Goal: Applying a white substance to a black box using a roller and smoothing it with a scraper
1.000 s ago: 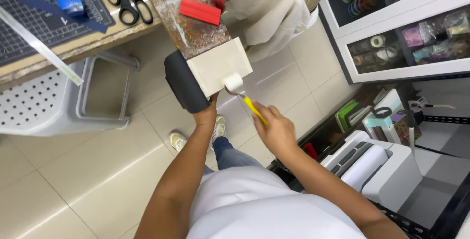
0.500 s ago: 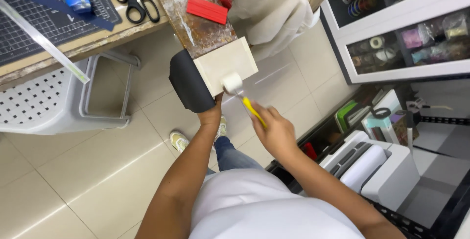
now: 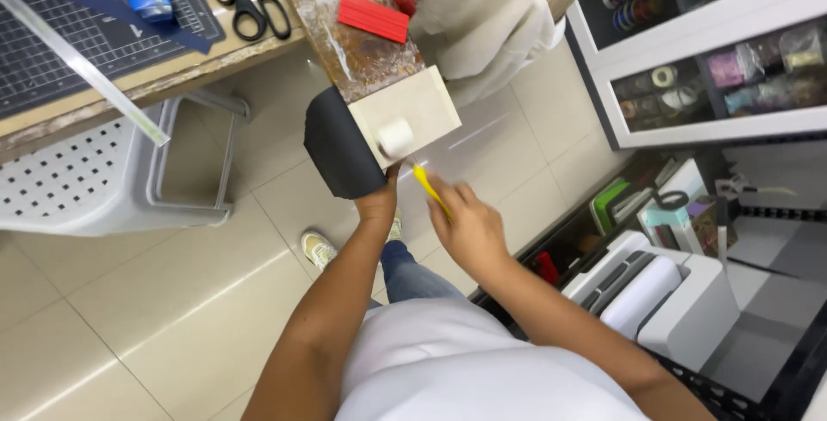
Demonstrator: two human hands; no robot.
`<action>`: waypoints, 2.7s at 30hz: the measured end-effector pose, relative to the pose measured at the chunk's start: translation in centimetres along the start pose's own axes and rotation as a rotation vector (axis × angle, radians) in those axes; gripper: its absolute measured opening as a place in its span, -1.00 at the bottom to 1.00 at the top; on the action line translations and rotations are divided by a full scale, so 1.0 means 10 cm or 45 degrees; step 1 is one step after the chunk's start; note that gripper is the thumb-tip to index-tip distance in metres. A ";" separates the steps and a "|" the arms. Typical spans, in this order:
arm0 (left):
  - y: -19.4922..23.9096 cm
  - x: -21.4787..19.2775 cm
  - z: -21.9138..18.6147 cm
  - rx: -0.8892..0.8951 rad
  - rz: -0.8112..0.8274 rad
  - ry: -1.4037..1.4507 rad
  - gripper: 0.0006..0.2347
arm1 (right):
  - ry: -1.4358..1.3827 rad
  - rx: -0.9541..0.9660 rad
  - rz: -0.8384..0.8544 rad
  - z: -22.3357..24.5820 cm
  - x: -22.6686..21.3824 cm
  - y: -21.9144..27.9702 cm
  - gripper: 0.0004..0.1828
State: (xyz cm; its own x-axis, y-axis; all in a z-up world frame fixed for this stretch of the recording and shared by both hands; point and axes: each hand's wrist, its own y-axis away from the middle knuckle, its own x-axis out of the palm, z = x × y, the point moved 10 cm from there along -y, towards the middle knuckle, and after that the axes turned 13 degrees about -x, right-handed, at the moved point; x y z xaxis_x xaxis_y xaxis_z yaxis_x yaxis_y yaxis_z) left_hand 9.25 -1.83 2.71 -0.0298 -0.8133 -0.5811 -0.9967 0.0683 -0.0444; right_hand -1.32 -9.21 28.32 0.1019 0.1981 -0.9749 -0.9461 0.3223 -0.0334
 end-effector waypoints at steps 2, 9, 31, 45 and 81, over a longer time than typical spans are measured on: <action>-0.03 0.02 0.00 -0.021 -0.014 -0.019 -0.47 | 0.042 -0.029 0.009 -0.06 -0.03 0.14 -0.64; -0.01 0.04 -0.02 -0.003 0.014 -0.062 -0.47 | 0.042 -0.122 -0.158 0.07 0.08 -0.58 -0.65; 0.09 0.13 -0.08 0.115 -0.066 -0.050 -0.49 | -0.045 0.031 0.013 -0.15 -0.49 -0.11 -0.69; 0.11 -0.38 -0.53 0.068 0.351 0.085 -0.21 | -0.546 -0.125 -0.273 0.73 0.48 -3.91 -0.61; -0.11 -0.76 -0.86 -0.116 0.117 0.504 -0.47 | -0.552 -0.720 -0.524 0.11 0.03 -4.71 -0.70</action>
State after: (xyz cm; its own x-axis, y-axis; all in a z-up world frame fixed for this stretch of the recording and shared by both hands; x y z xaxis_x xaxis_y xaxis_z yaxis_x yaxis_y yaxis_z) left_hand 9.91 -0.72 14.19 -0.1279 -0.9668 -0.2210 -0.9906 0.1138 0.0757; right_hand 43.62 -23.34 29.81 0.4749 0.5432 -0.6925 -0.8073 -0.0445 -0.5885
